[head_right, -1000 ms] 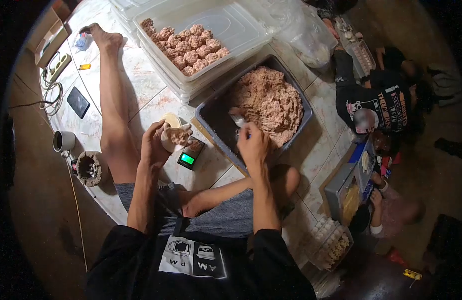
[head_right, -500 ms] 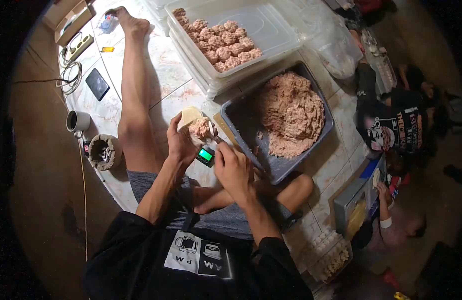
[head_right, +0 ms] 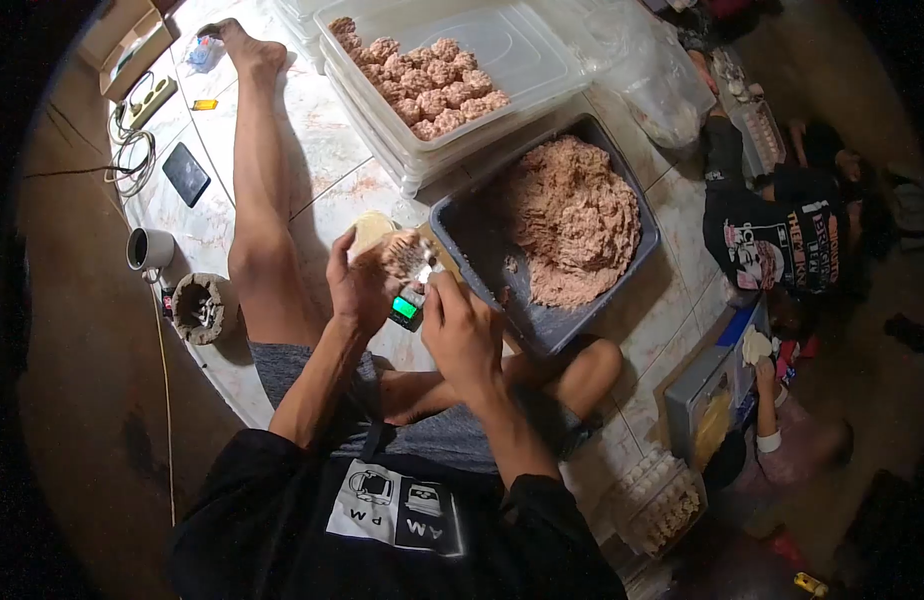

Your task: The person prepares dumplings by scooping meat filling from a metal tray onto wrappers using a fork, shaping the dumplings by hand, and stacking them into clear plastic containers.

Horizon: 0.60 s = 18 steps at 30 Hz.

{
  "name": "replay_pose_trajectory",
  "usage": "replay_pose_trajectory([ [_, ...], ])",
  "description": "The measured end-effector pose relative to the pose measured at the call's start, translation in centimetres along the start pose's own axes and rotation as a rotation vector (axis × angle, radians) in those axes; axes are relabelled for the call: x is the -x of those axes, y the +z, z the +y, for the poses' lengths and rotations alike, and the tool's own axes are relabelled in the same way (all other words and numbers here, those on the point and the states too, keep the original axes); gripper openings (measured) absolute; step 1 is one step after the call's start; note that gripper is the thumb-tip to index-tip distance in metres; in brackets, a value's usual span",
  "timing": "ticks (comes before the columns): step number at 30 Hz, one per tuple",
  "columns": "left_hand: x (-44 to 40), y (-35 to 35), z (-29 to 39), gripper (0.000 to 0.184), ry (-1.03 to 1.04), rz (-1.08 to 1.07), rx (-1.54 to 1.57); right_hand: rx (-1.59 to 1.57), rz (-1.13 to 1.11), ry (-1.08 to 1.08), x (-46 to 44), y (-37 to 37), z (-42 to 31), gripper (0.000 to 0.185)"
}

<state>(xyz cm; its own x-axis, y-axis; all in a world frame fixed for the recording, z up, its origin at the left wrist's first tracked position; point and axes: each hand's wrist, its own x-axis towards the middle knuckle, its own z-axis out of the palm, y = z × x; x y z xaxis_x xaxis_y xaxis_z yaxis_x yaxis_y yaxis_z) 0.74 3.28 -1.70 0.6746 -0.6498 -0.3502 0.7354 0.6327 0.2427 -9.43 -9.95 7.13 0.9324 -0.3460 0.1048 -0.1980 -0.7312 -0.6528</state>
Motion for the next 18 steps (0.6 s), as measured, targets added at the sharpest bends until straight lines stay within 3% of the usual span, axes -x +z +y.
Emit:
replay_pose_trajectory([
  [3, 0.1, -1.4, -1.0, 0.076, 0.025, 0.113, 0.019, 0.156, -0.152, 0.015, -0.1, -0.1, 1.4, 0.007],
  [5, -0.1, -1.1, -0.7, 0.077, 0.103, 0.187, 0.007, 0.025, -0.039, 0.013, -0.5, -0.9, 0.0, 0.007],
  [7, -0.3, -0.7, -1.0, 0.076, 0.029, 0.100, -0.010, -0.052, 0.055, -0.023, -0.3, -0.4, -0.1, 0.005],
  [9, -0.1, -0.1, -1.3, 0.076, 0.022, 0.019, -0.031, 0.003, -0.049, 0.007, -0.6, 0.3, 1.0, 0.005],
  [11, 0.2, -0.5, -0.9, 0.077, 0.063, 0.078, -0.055, 0.135, -0.155, 0.072, -0.3, -0.4, 0.9, 0.005],
  [14, 0.5, 0.2, -0.1, 0.081, 0.022, 0.056, -0.076, -0.032, 0.038, -0.042, 0.2, 0.4, 0.4, 0.007],
  [15, 0.4, 0.8, -0.2, 0.082, -0.009, 0.044, -0.093, -0.034, -0.103, 0.048, 0.1, 1.0, 1.0, 0.009],
  [18, -0.2, -0.3, 0.3, 0.085, -0.081, 0.073, -0.115, 0.094, -0.163, 0.078, 0.2, 0.0, 1.8, 0.012],
])
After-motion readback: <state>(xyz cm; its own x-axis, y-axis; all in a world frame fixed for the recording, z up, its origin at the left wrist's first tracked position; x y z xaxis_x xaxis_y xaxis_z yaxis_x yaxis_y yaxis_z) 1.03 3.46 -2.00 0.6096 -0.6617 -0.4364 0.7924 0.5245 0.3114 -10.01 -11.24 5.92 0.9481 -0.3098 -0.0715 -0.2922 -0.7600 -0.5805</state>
